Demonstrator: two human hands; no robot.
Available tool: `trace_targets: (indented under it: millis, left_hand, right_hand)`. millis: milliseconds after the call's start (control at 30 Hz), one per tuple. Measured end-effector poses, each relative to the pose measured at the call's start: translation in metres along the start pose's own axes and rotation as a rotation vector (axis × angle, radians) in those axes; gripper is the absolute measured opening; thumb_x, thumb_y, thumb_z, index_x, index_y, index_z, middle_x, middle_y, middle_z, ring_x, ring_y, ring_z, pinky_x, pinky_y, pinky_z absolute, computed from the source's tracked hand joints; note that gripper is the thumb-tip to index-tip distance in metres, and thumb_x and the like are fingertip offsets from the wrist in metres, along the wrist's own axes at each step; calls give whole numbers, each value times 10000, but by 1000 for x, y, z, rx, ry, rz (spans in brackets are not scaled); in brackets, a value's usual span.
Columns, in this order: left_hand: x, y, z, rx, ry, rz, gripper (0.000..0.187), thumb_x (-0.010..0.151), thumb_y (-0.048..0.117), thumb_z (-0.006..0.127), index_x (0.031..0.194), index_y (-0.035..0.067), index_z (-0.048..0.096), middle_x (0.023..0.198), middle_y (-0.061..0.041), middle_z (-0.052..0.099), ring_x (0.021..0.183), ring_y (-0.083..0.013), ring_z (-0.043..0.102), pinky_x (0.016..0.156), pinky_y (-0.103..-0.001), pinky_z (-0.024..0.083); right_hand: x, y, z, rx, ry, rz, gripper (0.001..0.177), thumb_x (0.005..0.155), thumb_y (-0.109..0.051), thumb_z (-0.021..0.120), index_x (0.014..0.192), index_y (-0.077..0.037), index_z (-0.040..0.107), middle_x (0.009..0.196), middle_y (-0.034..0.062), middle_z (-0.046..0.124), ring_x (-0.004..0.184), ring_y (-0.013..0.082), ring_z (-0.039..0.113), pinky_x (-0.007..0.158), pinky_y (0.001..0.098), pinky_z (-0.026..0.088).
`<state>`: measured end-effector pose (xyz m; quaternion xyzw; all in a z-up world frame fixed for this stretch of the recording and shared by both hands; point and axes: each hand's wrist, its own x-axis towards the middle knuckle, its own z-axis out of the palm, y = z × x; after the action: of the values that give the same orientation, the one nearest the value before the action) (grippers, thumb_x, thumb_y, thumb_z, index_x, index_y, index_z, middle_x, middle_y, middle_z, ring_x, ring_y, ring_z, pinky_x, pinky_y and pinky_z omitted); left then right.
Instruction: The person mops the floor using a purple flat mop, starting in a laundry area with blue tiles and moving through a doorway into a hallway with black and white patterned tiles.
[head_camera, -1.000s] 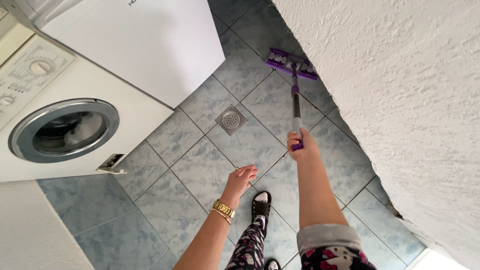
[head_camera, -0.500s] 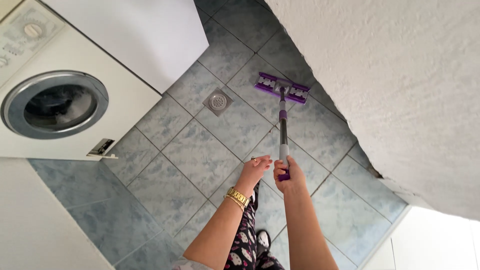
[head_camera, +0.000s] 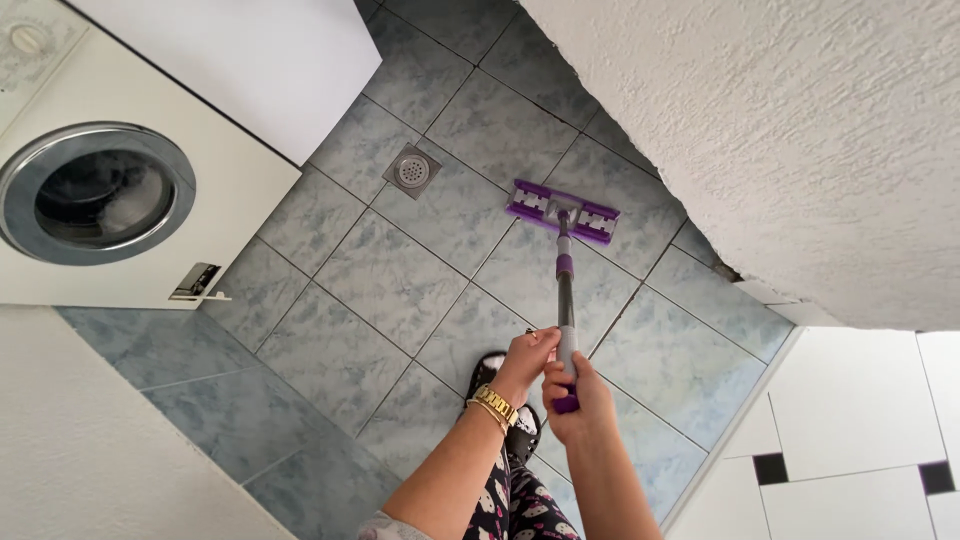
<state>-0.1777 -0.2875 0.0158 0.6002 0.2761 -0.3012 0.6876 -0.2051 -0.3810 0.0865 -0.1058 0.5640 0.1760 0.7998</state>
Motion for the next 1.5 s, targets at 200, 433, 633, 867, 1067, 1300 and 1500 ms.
trace_targets:
  millis: [200,433,633,867,1067,1300,1500]
  left_hand:
    - [99,-67,-26,-80,-60,-99,547,983,446,667,1418,121,601,1144,-68,639,839,-232,755,501,-426,628]
    - [52,33,-63,170,4,-106,419,966,406,629,1331,208,686,1239,-94,730,1101,-195,711,798,-275,543]
    - [51,36,-128,266,21,-160,440,996,443,580,1338,181,671,1236,-96,760,1107,-198,739,800,-267,508]
    - [33,74,-167,252,126,-308,336,960,335,589,1197,145,733,1113,-29,795,986,-141,743,776,-252,513]
    - [34,85,-170,273,111,-287,332,971,288,531,1194,141,728,1112,-27,795,988,-131,745,767,-237,508]
    - [50,57,-147,258,-27,-153,342,1000,345,563,1278,190,688,1194,-75,777,1037,-151,753,754,-209,474]
    - [45,33,-87,278,-115,-97,370,993,348,556,1312,205,676,1200,-59,767,1040,-148,745,758,-222,483]
  right_hand:
    - [27,11,17,-47,-35,-89,263,1100,-342,467,1048,-85,481,814,-19,473,549,-19,459,441,111,354]
    - [102,-25,80,-13,-20,-178,276,1103,-351,444,1042,-82,428,794,-19,484,542,-17,462,437,110,352]
    - [164,-79,154,88,-42,-196,290,1084,-348,457,1020,-65,443,769,-14,518,522,-5,499,411,131,392]
    - [236,-167,167,267,-91,-38,254,1038,-329,610,1029,-101,498,690,-16,518,463,7,434,355,142,334]
    - [186,-156,183,275,66,-64,306,1045,-353,630,1051,-62,539,681,-12,556,449,21,444,349,143,346]
    - [199,-128,102,169,-77,-70,404,1078,-430,495,963,-43,482,770,-27,499,515,-12,493,409,98,373]
    - [146,-71,14,164,-66,-42,408,1091,-451,476,958,-65,471,783,-51,455,526,-14,454,415,98,344]
